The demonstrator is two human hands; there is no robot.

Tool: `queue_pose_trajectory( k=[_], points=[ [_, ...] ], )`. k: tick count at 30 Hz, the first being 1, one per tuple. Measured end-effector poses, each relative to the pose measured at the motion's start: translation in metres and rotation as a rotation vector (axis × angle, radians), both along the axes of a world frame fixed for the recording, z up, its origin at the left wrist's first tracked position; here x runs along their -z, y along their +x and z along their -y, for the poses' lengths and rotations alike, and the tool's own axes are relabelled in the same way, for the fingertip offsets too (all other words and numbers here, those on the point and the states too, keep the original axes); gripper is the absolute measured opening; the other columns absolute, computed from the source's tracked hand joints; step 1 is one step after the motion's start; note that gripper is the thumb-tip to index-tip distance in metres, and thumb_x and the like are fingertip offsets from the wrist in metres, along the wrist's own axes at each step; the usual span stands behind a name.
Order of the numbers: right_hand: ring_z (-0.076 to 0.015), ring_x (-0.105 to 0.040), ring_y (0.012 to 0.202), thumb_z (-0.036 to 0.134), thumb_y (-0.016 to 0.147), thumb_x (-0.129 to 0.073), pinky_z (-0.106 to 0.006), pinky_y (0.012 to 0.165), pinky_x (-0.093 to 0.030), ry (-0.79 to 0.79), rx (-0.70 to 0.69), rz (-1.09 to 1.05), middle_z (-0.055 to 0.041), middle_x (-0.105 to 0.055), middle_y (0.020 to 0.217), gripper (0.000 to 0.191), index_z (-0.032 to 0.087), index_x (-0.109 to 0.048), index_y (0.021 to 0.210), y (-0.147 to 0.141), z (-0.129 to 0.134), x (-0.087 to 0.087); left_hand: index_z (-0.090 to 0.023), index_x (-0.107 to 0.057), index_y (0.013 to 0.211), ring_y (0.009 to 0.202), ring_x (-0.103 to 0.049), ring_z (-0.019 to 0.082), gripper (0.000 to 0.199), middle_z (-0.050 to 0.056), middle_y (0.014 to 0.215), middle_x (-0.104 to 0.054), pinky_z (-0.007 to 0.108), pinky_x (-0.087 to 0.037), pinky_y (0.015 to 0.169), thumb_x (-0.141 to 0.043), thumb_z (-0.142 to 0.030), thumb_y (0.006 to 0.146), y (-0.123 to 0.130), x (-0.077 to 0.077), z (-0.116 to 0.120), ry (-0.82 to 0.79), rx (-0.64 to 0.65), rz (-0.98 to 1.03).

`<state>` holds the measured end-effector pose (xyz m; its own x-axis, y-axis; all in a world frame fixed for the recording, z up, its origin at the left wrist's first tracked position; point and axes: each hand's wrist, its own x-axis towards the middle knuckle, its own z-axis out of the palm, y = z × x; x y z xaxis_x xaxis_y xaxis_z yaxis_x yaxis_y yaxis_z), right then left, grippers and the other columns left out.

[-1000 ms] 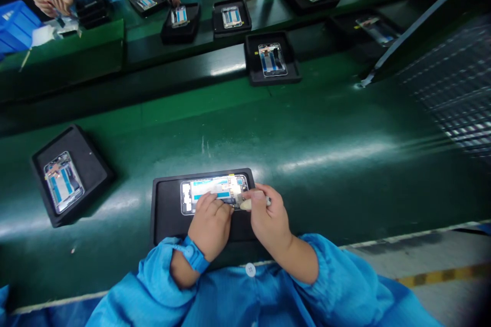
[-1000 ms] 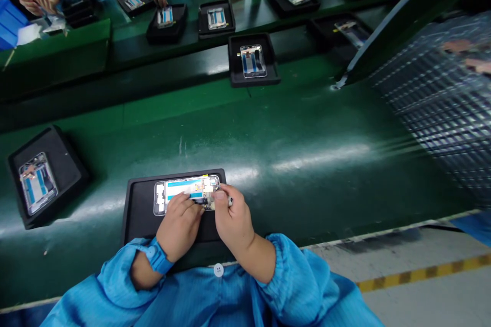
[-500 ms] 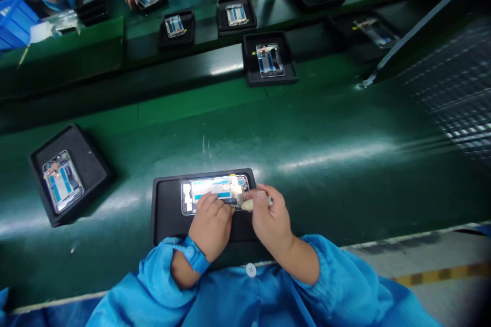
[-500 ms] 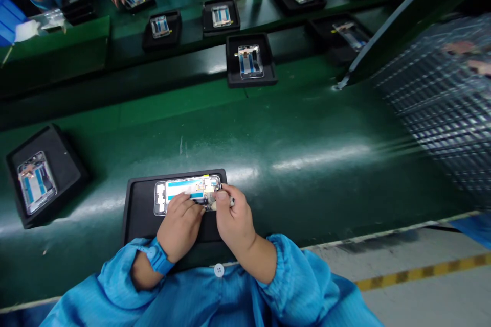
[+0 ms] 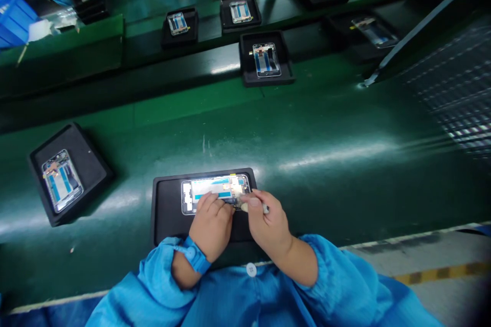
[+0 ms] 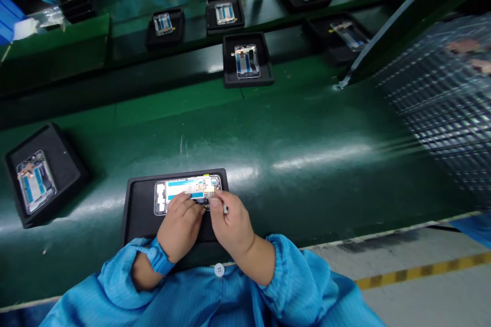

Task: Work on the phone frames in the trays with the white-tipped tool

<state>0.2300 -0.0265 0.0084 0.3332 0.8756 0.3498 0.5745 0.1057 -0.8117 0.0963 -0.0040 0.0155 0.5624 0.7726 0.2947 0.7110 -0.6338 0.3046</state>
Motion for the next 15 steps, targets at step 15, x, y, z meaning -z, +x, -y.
queue_pose_trajectory(
  k=[15],
  points=[
    [-0.0167,-0.057,0.056,0.021,0.085,-0.036,-0.027,0.054,-0.049,0.133,-0.223,0.315,-0.0049,-0.061,0.062,0.022,0.018,-0.054,0.074,-0.006,-0.013,-0.016,-0.015,-0.059,0.077,0.089,-0.053,0.023,0.018,0.007,0.076,-0.060,0.043,-0.041,0.088,-0.042,-0.011,0.078,-0.001,0.001,0.001,-0.008,0.018,-0.028]
  ],
)
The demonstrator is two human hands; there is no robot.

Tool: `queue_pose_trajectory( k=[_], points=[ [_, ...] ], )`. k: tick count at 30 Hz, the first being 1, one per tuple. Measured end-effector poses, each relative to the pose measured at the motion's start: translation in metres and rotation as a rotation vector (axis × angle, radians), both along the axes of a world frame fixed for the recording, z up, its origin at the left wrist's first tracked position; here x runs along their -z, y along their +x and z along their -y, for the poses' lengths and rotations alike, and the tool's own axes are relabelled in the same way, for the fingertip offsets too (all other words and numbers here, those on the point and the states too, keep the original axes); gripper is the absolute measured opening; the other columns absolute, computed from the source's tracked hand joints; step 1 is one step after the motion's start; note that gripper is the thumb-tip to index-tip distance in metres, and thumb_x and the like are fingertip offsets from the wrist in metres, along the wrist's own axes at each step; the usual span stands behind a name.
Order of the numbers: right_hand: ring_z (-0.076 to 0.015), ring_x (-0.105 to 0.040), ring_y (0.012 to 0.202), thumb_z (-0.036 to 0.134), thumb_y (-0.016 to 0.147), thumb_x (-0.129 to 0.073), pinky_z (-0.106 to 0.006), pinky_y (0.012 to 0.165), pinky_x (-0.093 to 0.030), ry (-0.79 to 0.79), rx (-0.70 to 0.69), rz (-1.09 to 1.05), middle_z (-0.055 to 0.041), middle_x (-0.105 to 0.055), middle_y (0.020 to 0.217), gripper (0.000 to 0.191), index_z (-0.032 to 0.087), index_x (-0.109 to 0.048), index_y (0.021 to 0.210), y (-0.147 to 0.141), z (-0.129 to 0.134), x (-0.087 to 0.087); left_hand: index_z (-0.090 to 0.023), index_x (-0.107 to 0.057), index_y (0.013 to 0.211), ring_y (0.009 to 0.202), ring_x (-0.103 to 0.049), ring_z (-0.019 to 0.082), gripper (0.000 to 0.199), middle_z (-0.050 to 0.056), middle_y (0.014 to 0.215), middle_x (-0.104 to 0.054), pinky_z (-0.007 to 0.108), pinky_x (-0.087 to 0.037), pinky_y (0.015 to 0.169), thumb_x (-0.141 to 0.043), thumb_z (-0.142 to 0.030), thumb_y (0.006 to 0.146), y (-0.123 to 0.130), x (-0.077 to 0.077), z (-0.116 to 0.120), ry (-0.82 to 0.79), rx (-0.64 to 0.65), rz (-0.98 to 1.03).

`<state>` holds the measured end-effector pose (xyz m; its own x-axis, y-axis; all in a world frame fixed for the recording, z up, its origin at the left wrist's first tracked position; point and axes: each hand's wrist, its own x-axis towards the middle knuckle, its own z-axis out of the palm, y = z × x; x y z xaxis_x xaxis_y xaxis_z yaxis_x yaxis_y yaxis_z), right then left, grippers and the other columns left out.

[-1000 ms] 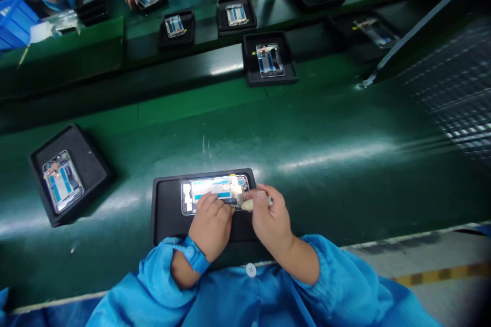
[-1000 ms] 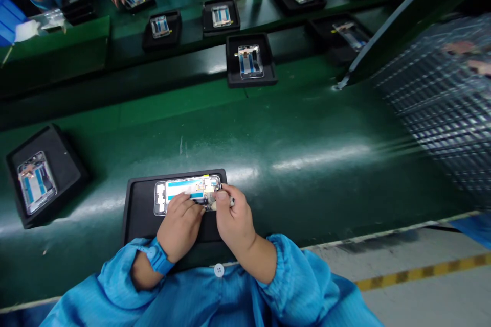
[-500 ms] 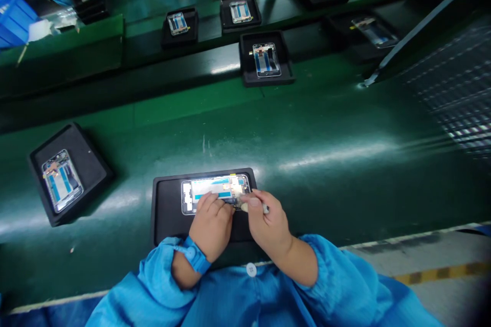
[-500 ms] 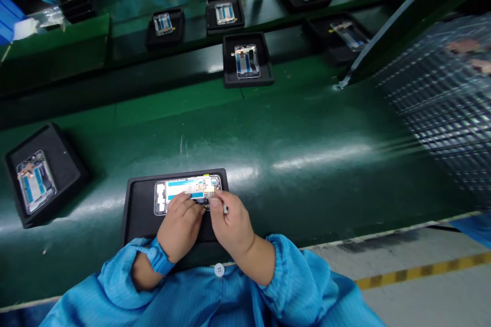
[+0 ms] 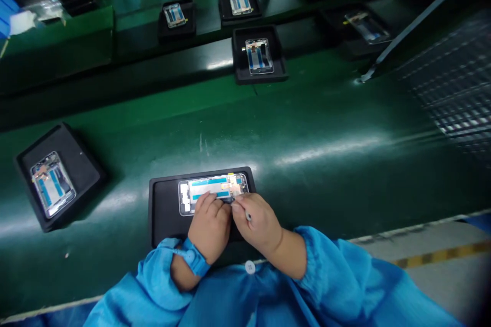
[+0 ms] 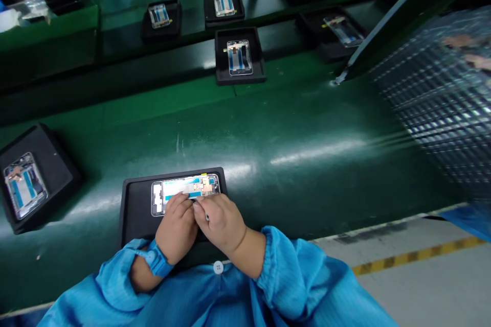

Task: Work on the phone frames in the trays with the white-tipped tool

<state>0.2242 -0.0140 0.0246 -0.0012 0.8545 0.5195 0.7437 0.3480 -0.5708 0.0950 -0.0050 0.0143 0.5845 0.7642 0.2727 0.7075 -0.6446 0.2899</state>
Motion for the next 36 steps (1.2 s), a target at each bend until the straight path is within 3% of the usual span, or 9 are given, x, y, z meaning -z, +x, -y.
queue_pose_trajectory(
  k=[5,12,25,29,32,34,36],
  points=[
    [-0.0162,-0.060,0.061,0.026,0.084,-0.041,-0.026,0.056,-0.049,-0.087,0.212,-0.168,-0.0046,-0.063,0.068,0.014,0.018,-0.053,0.083,0.000,0.002,0.007,-0.016,-0.059,0.080,0.088,-0.053,0.022,0.014,0.005,0.076,-0.061,0.043,-0.041,0.087,-0.046,-0.013,0.078,0.000,0.001,0.000,0.021,-0.001,0.010],
    [-0.0169,-0.060,0.065,0.032,0.085,-0.039,-0.035,0.065,-0.048,-0.142,0.428,-0.564,-0.0018,-0.063,0.068,0.018,0.019,-0.045,0.095,0.002,0.009,0.027,-0.016,-0.059,0.076,0.087,-0.053,0.021,0.013,0.004,0.073,-0.060,0.041,-0.042,0.087,-0.047,-0.016,0.079,0.001,0.003,0.000,0.023,-0.019,0.032],
    [-0.0176,-0.060,0.068,0.039,0.083,-0.041,-0.036,0.065,-0.047,-0.256,0.405,-0.620,-0.0035,-0.063,0.071,0.026,0.018,-0.045,0.097,0.003,0.006,0.022,-0.015,-0.055,0.083,0.087,-0.054,0.020,0.015,0.004,0.074,-0.062,0.038,-0.045,0.084,-0.040,-0.015,0.082,-0.004,-0.006,-0.002,-0.049,-0.056,0.205],
    [-0.0175,-0.060,0.067,0.042,0.083,-0.041,-0.036,0.065,-0.047,-0.318,0.403,-0.682,-0.0034,-0.063,0.072,0.029,0.018,-0.045,0.098,0.005,0.006,0.023,-0.016,-0.056,0.084,0.086,-0.055,0.018,0.016,0.004,0.074,-0.062,0.038,-0.041,0.089,-0.041,-0.017,0.082,-0.023,-0.014,-0.008,-0.040,-0.086,0.197],
    [-0.0155,-0.058,0.058,0.045,0.082,-0.041,-0.032,0.056,-0.048,-0.391,0.394,-0.787,-0.0034,-0.063,0.073,0.032,0.017,-0.045,0.098,0.006,0.005,0.022,-0.017,-0.057,0.085,0.083,-0.057,0.019,0.019,0.006,0.079,-0.063,0.042,-0.035,0.093,-0.040,-0.024,0.082,-0.058,-0.017,-0.017,-0.047,-0.295,0.108],
    [-0.0146,-0.057,0.054,0.047,0.081,-0.042,-0.029,0.050,-0.047,-0.437,0.394,-0.861,-0.0034,-0.063,0.072,0.035,0.017,-0.045,0.098,0.007,0.004,0.020,-0.015,-0.058,0.089,0.088,-0.056,0.024,0.027,0.011,0.087,-0.063,0.046,-0.036,0.090,-0.039,-0.033,0.081,-0.085,-0.018,-0.021,-0.097,-0.549,0.051],
    [-0.0137,-0.056,0.050,0.050,0.080,-0.042,-0.028,0.048,-0.046,-0.475,0.400,-0.934,-0.0025,-0.062,0.069,0.038,0.016,-0.045,0.097,0.009,0.003,0.017,-0.013,-0.057,0.094,0.094,-0.054,0.029,0.037,0.016,0.096,-0.061,0.047,-0.039,0.086,-0.037,-0.040,0.080,-0.105,-0.021,-0.021,-0.249,-0.787,0.021]
  ],
)
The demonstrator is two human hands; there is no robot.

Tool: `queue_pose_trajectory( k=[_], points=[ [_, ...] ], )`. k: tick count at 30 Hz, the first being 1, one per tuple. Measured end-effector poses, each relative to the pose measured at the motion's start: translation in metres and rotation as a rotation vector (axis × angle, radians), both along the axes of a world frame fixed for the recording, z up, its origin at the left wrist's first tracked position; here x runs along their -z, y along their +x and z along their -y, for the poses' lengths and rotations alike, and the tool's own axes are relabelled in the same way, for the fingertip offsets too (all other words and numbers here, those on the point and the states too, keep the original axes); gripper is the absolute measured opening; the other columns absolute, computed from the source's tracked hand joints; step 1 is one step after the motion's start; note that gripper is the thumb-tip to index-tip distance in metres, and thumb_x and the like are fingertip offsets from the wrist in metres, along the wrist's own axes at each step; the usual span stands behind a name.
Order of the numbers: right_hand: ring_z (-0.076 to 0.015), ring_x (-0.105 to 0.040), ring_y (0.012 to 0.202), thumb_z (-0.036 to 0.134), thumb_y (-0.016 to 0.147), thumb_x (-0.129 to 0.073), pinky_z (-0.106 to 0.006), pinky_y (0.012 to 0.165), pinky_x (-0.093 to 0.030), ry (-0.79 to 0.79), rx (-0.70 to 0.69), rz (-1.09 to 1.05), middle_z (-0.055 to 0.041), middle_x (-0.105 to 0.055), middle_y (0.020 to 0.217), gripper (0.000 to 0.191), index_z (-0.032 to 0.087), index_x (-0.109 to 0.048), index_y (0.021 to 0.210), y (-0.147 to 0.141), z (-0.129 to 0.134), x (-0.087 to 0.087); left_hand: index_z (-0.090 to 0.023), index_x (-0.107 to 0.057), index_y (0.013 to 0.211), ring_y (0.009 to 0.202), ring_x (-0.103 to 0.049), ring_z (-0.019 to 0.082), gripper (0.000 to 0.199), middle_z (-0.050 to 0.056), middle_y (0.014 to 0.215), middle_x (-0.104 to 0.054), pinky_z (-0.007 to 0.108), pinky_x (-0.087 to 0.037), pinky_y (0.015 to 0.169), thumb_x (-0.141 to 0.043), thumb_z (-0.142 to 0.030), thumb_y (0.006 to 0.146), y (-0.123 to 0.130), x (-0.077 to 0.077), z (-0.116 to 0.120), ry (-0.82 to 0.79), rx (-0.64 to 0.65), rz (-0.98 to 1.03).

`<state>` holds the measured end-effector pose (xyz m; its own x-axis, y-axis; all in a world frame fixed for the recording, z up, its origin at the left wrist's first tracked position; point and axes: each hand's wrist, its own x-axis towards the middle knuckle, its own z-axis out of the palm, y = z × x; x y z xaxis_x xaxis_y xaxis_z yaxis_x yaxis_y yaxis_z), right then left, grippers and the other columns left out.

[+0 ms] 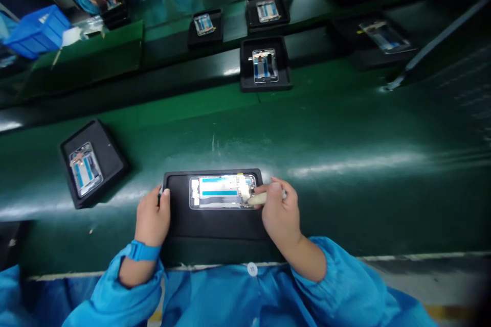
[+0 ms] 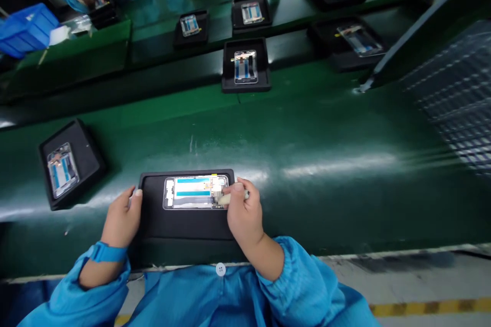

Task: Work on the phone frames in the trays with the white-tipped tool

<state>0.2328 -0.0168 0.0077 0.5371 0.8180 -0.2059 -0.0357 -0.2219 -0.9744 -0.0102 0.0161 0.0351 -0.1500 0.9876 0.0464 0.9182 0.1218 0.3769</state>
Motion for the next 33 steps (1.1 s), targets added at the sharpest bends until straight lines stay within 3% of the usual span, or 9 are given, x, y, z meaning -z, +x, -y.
queue_pose_trajectory(
  k=[2,4,9,14,17,20,23,27,33],
  points=[
    [-0.0123,-0.054,0.045,0.053,0.079,-0.042,-0.026,0.046,-0.045,-0.024,0.005,-0.075,-0.0006,-0.061,0.067,0.040,0.017,-0.044,0.096,0.003,-0.001,-0.002,-0.013,-0.057,0.098,0.101,-0.052,0.031,0.039,0.017,0.104,-0.059,0.045,-0.038,0.087,-0.038,-0.042,0.078,-0.009,-0.004,0.002,-0.166,-0.149,0.066],
    [-0.0113,-0.052,0.042,0.056,0.077,-0.043,-0.025,0.043,-0.044,-0.042,0.012,-0.149,0.0015,-0.060,0.065,0.043,0.017,-0.043,0.096,0.007,-0.001,-0.002,-0.016,-0.058,0.097,0.105,-0.050,0.029,0.036,0.014,0.107,-0.059,0.042,-0.036,0.091,-0.042,-0.041,0.076,-0.007,-0.008,0.003,-0.250,-0.220,0.172],
    [-0.0109,-0.050,0.039,0.059,0.071,-0.049,-0.023,0.038,-0.041,-0.083,0.002,-0.337,0.0042,-0.058,0.060,0.048,0.019,-0.041,0.095,0.019,-0.007,-0.002,-0.019,-0.063,0.087,0.103,-0.052,0.028,0.029,0.008,0.098,-0.063,0.039,-0.034,0.093,-0.053,-0.040,0.070,0.009,-0.017,-0.003,-0.249,-0.322,0.428],
    [-0.0101,-0.047,0.036,0.052,0.067,-0.056,-0.018,0.030,-0.035,-0.215,0.017,-0.487,0.0050,-0.056,0.054,0.044,0.019,-0.045,0.094,0.032,-0.020,-0.012,-0.018,-0.064,0.079,0.072,-0.062,0.026,0.034,0.006,0.072,-0.067,0.036,-0.048,0.067,-0.054,-0.049,0.069,0.012,-0.032,0.001,-0.408,-0.380,0.959],
    [-0.0100,-0.048,0.037,0.044,0.069,-0.057,-0.016,0.030,-0.035,-0.324,0.011,-0.600,0.0052,-0.054,0.052,0.033,0.021,-0.048,0.091,0.042,-0.026,-0.015,-0.017,-0.062,0.075,0.058,-0.061,0.021,0.031,0.005,0.064,-0.065,0.031,-0.047,0.054,-0.061,-0.046,0.065,0.017,-0.042,0.006,-0.436,-0.380,1.107],
    [-0.0098,-0.047,0.037,0.038,0.071,-0.056,-0.016,0.030,-0.036,-0.390,-0.004,-0.647,0.0043,-0.053,0.052,0.024,0.022,-0.050,0.088,0.049,-0.030,-0.012,-0.018,-0.059,0.072,0.053,-0.059,0.018,0.028,0.002,0.060,-0.064,0.028,-0.046,0.049,-0.066,-0.042,0.060,0.024,-0.047,0.007,-0.389,-0.440,1.122],
    [-0.0099,-0.048,0.038,0.036,0.071,-0.055,-0.015,0.028,-0.034,-0.427,-0.006,-0.653,0.0034,-0.053,0.054,0.021,0.022,-0.050,0.086,0.051,-0.032,-0.006,-0.017,-0.057,0.069,0.052,-0.058,0.017,0.025,0.001,0.058,-0.063,0.028,-0.047,0.051,-0.067,-0.038,0.060,0.026,-0.050,0.007,-0.376,-0.429,1.261],
    [-0.0118,-0.053,0.042,0.036,0.070,-0.057,-0.020,0.035,-0.044,-0.425,-0.054,-0.683,0.0031,-0.055,0.055,0.020,0.024,-0.050,0.085,0.052,-0.033,-0.001,-0.014,-0.057,0.070,0.051,-0.058,0.015,0.025,0.001,0.056,-0.061,0.027,-0.047,0.052,-0.069,-0.033,0.059,0.012,-0.058,0.005,-0.240,-0.430,1.425],
    [-0.0152,-0.057,0.047,0.039,0.062,-0.064,-0.024,0.040,-0.048,-0.469,-0.045,-0.710,0.0022,-0.058,0.057,0.029,0.024,-0.053,0.084,0.050,-0.035,-0.003,-0.010,-0.060,0.085,0.062,-0.062,0.019,0.022,0.006,0.064,-0.065,0.032,-0.051,0.064,-0.053,-0.028,0.074,-0.027,-0.084,-0.010,0.267,-0.810,1.630]
  ],
)
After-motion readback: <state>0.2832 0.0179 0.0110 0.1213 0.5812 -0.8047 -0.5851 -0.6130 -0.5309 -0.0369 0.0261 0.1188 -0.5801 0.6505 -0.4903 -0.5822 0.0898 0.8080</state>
